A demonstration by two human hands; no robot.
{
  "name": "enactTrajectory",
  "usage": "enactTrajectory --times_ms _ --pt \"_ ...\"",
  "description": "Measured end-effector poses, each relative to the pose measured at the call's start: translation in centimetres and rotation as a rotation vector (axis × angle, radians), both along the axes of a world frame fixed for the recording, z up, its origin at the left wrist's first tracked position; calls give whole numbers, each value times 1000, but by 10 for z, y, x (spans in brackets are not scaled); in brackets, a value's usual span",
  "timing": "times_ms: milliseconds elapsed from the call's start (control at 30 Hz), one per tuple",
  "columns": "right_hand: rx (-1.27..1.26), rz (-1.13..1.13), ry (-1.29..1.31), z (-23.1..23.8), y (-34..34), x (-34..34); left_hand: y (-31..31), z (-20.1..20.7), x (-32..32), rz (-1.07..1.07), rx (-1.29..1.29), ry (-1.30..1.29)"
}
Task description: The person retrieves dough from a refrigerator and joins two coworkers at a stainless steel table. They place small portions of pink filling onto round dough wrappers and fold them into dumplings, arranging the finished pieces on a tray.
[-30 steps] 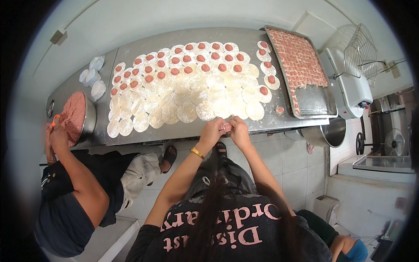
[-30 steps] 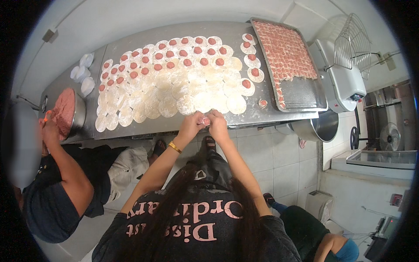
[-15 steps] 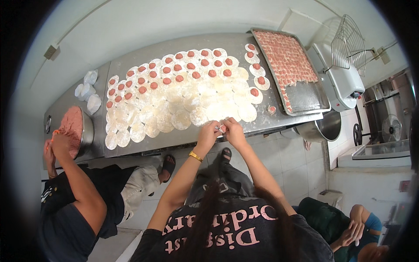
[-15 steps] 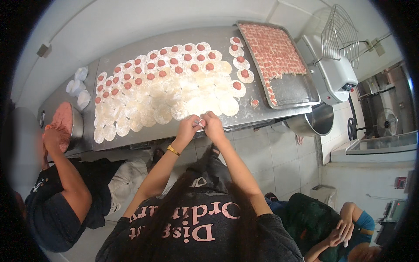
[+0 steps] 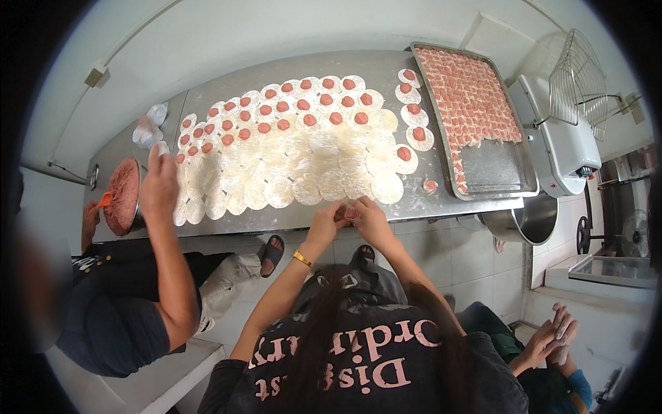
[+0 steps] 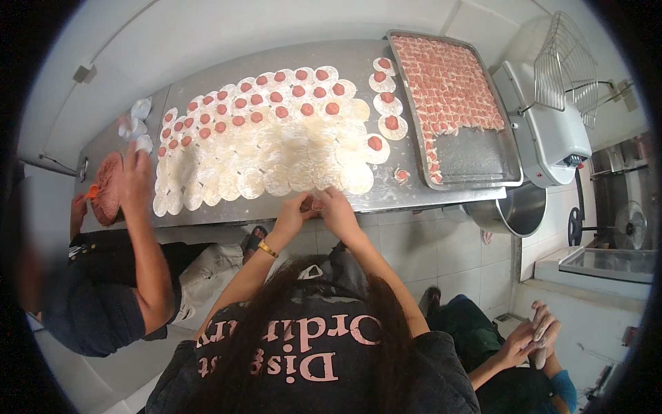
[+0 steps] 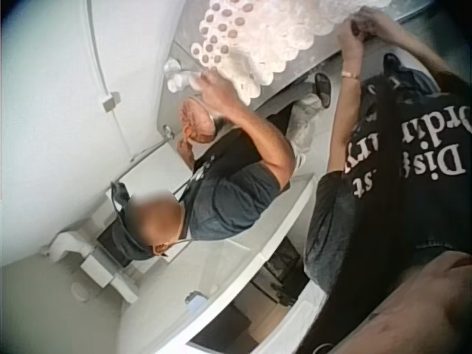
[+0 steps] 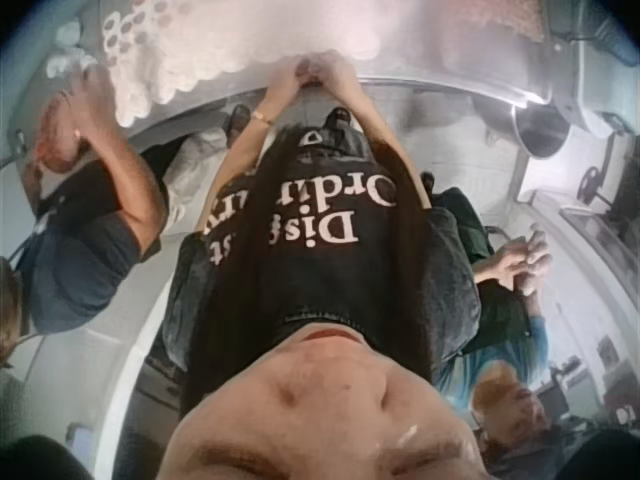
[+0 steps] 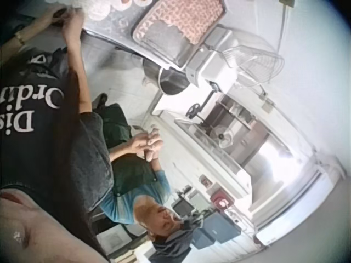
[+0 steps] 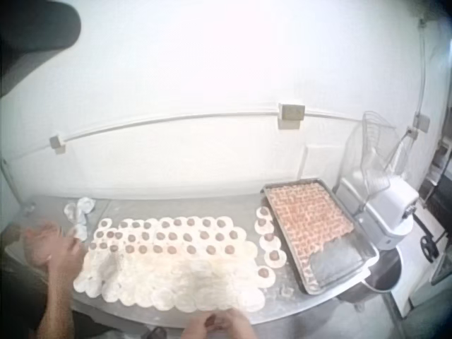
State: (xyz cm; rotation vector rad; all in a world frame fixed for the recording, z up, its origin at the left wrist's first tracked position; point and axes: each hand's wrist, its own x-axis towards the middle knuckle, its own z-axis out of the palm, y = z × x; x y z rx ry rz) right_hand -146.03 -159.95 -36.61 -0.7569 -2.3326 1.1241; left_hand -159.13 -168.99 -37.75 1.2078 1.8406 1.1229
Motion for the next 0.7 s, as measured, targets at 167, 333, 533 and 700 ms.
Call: enactTrajectory --times_ms 167,333,533,700 --pt "-10 111 38 -7 10 2 5 5 1 39 -72 -90" --pt "69 167 32 -12 14 9 6 10 7 47 -152 22" --pt "-138 70 93 -15 29 29 10 14 14 63 -150 -272" --pt "39 -321 51 -7 68 81 10 28 -9 286 -41 -191"
